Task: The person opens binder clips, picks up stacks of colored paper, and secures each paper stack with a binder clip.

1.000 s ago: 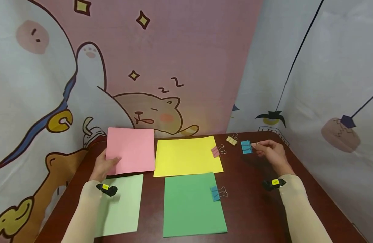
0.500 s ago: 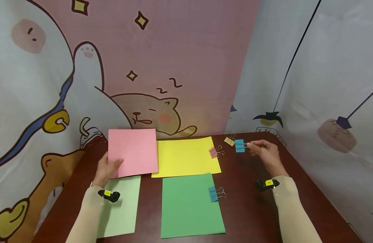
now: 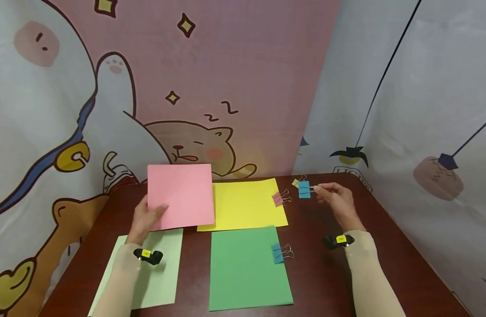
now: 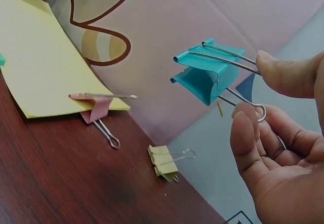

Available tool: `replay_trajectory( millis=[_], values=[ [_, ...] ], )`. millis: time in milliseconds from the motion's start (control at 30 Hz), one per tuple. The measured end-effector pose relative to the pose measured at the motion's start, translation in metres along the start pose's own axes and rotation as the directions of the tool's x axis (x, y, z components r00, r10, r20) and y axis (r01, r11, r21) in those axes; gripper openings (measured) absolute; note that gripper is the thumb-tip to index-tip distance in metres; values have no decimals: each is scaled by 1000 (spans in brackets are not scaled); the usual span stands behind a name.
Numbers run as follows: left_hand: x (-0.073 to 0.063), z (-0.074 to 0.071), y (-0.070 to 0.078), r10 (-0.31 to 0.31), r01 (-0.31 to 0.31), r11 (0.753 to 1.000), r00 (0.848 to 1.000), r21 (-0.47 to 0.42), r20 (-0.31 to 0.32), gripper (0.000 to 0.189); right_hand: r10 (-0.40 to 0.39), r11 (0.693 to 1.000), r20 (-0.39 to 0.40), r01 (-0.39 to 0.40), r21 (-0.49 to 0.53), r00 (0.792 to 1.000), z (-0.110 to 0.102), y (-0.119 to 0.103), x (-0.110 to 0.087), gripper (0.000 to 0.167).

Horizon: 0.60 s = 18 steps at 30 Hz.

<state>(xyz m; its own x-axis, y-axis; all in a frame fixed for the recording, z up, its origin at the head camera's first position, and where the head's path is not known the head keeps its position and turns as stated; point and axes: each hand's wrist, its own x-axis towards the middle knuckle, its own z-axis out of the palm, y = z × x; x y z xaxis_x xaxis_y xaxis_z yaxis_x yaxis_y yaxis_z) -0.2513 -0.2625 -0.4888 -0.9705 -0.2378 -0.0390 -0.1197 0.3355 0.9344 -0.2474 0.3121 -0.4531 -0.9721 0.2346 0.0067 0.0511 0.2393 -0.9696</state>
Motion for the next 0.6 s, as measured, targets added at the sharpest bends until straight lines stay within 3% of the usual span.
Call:
replay_trajectory(
  millis=[300,600],
  values=[
    [-7,18,11,-14,14,1000,1000,-27,19,62,-15,998,10,15,57,1000,17,-4,0,45],
    [-13,39,16,21,-17,998,997,-59,69,63,-19,995,23,17,102,1000,37,-8,4,37]
  ],
)
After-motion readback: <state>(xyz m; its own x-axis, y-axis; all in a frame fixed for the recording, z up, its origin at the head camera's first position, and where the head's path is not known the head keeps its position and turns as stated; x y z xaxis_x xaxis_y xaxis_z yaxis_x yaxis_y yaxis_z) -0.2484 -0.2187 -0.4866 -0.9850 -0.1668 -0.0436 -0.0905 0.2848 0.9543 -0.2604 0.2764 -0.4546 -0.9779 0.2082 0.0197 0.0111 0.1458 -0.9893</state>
